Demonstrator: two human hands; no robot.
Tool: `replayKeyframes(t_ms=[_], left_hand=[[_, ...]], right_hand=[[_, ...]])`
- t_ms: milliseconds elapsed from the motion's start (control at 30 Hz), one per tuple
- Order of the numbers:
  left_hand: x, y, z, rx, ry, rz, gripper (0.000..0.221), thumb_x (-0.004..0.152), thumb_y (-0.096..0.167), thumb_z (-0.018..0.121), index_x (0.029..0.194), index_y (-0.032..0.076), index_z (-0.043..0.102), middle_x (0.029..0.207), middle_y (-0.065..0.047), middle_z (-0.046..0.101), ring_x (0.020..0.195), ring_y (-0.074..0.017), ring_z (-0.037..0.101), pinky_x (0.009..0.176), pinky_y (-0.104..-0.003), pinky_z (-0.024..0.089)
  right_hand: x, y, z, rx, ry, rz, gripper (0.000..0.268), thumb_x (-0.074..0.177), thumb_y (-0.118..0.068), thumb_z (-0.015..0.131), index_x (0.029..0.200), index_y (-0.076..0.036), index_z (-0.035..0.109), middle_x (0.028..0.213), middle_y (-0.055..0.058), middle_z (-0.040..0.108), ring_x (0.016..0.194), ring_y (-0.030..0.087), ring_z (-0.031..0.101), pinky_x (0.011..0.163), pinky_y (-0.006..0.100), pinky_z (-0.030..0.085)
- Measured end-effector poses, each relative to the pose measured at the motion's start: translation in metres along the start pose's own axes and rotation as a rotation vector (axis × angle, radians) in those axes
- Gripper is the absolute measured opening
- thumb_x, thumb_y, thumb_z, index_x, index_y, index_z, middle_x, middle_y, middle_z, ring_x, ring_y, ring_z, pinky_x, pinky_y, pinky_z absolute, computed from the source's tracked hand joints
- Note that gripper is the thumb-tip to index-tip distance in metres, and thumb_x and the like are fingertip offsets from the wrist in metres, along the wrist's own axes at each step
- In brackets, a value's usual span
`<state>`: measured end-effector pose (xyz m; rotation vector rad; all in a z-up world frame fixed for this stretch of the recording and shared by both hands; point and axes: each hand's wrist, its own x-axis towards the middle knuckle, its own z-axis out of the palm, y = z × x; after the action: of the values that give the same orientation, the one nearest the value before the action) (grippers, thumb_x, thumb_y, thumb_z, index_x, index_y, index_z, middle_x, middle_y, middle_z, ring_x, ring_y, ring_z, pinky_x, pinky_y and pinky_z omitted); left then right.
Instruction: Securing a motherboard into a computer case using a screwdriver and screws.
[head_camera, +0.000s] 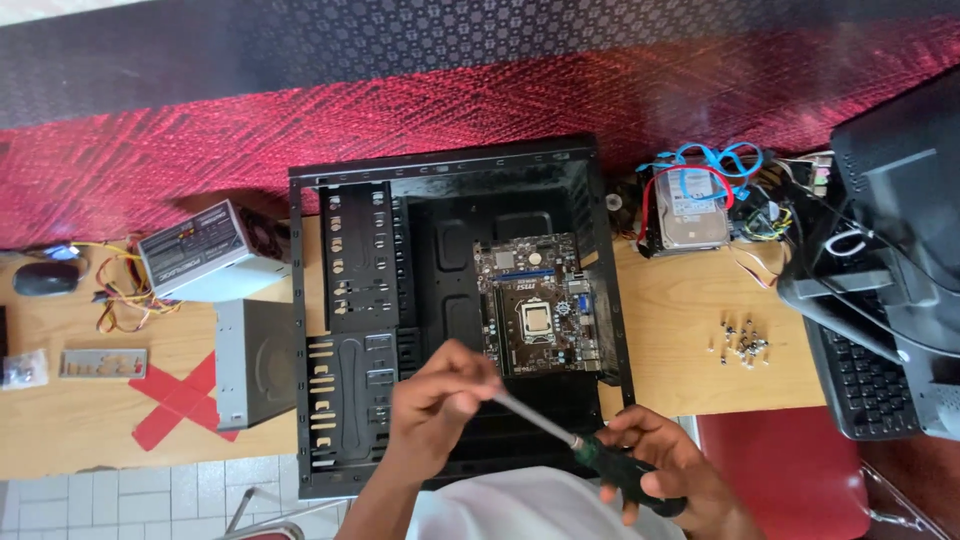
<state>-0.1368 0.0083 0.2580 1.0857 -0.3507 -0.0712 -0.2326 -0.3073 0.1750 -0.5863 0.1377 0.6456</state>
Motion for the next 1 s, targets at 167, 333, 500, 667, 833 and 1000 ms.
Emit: replayKeyframes(t_ms=[167, 333, 500, 667, 833, 1000], left_hand=[[-0.001, -0.022, 0.011, -0.112, 0.049, -0.137, 0.021, 0.105, 0.019, 0.064, 0.107, 0.001, 0.075, 0.097, -0.012, 0.062, 0.087, -0.0236, 0.066, 0.083, -0.036, 0.060], [-0.005, -0.068, -0.004, -0.381, 0.299, -0.266, 0.012, 0.098, 0.003, 0.062, 0.089, 0.008, 0.068, 0.098, -0.008, 0.060, 0.078, -0.0255, 0.059, 0.072, -0.040, 0.055], [-0.005, -0.077, -0.016, -0.102, 0.325, -0.327, 0.020, 0.105, 0.012, 0.061, 0.104, -0.004, 0.074, 0.108, -0.015, 0.062, 0.086, -0.0262, 0.066, 0.075, -0.037, 0.059], [-0.001, -0.089, -0.022, 0.581, -0.079, -0.456, 0.029, 0.095, 0.026, 0.064, 0.113, 0.006, 0.074, 0.101, -0.011, 0.073, 0.093, -0.0237, 0.072, 0.086, -0.037, 0.061], [-0.024, -0.200, -0.028, 1.413, -0.957, -0.194, 0.015, 0.076, 0.004, 0.073, 0.090, 0.008, 0.077, 0.102, -0.017, 0.067, 0.105, -0.0380, 0.062, 0.084, -0.054, 0.053], [-0.057, -0.319, -0.041, 1.443, -1.441, -0.099, 0.024, 0.079, 0.013, 0.081, 0.101, 0.020, 0.084, 0.107, -0.008, 0.078, 0.119, -0.0439, 0.064, 0.100, -0.076, 0.049]], right_hand=[[0.002, 0.018, -0.008, 0.072, 0.063, -0.034, 0.059, 0.081, -0.012, 0.088, 0.128, 0.001, 0.054, 0.113, 0.030, 0.061, 0.080, 0.049, 0.073, 0.047, 0.044, 0.065], [0.006, 0.013, -0.020, 0.044, 0.147, -0.143, 0.059, 0.076, -0.003, 0.083, 0.127, 0.004, 0.055, 0.114, 0.035, 0.066, 0.078, 0.049, 0.075, 0.046, 0.043, 0.065], [0.000, -0.013, -0.030, 0.083, 0.150, -0.287, 0.050, 0.085, -0.001, 0.085, 0.126, 0.005, 0.059, 0.115, 0.031, 0.059, 0.086, 0.046, 0.073, 0.056, 0.042, 0.071], [-0.008, -0.032, -0.020, 0.050, 0.279, -0.387, 0.048, 0.082, -0.005, 0.079, 0.126, 0.000, 0.061, 0.103, 0.029, 0.063, 0.084, 0.041, 0.068, 0.053, 0.036, 0.064], [-0.001, -0.039, -0.020, 0.064, 0.278, -0.406, 0.044, 0.085, -0.004, 0.077, 0.127, -0.003, 0.063, 0.104, 0.027, 0.064, 0.088, 0.039, 0.067, 0.055, 0.036, 0.063], [-0.014, -0.040, -0.014, -0.039, 0.284, -0.426, 0.041, 0.087, -0.005, 0.079, 0.124, -0.005, 0.061, 0.114, 0.028, 0.060, 0.090, 0.041, 0.066, 0.055, 0.037, 0.060]])
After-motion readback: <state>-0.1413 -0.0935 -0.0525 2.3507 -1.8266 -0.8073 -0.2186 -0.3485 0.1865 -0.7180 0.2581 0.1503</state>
